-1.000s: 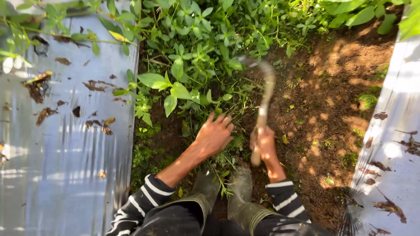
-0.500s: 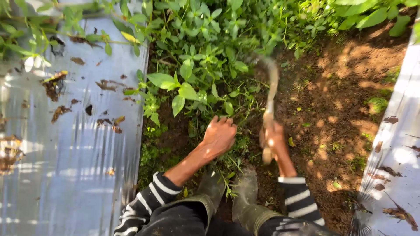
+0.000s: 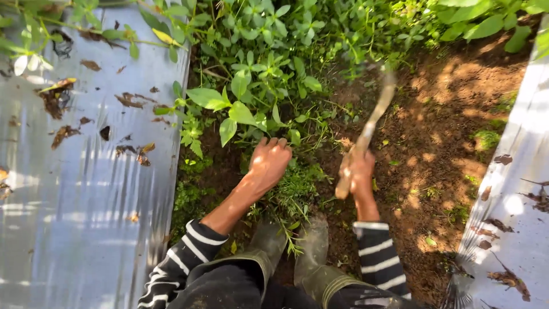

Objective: Weeding a garden bed covered with plastic mulch using a sickle and hands

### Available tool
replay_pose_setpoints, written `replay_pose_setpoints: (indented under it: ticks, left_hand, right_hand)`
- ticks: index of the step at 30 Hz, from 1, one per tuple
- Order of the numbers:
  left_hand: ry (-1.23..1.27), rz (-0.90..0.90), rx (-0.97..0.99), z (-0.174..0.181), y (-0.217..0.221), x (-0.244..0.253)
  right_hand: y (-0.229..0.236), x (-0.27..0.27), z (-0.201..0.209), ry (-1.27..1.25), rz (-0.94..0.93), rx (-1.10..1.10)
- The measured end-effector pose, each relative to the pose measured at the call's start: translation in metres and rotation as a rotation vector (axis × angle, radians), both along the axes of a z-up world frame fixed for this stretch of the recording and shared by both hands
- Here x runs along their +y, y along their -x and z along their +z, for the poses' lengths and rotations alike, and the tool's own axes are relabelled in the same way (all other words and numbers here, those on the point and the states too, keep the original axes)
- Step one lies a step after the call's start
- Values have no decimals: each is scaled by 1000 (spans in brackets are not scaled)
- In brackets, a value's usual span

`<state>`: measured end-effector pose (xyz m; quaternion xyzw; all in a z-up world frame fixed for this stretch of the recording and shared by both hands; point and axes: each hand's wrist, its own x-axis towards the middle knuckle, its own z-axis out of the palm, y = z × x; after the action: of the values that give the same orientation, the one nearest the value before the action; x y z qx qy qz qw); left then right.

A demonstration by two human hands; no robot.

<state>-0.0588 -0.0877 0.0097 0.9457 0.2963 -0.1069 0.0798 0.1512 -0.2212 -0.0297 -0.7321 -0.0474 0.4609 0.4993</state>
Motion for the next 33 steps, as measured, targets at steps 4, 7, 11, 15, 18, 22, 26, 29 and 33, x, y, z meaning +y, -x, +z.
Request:
replay_pose_setpoints:
  ticks: [4, 7, 11, 15, 18, 22, 26, 29, 33]
  left_hand:
    - [166, -60, 93, 33, -4, 4]
    - [118, -49, 13, 21, -4, 8]
    - [140, -48, -13, 26, -6, 0]
    - [63, -89, -100, 30, -4, -1]
    - [130, -72, -95, 34, -1, 0]
    - [95, -71, -116, 21, 0, -6]
    - [188, -61, -102, 27, 3, -3]
    - [172, -86, -76, 28, 0, 1]
    - [121, -121, -59, 41, -2, -3]
  right_hand:
    - [9, -4, 12, -6, -41, 1]
    - [11, -16, 4, 31, 37, -8]
    - [-12, 26, -5, 20, -94, -32]
    - [16, 9, 40, 124, 87, -124]
    - [8, 7, 31, 143, 50, -78]
    - [-9, 29, 29, 34, -17, -126]
    - [10, -7, 27, 91, 16, -145]
    - [-45, -18, -57, -742, 37, 706]
    - [-15, 22, 15, 43, -106, -167]
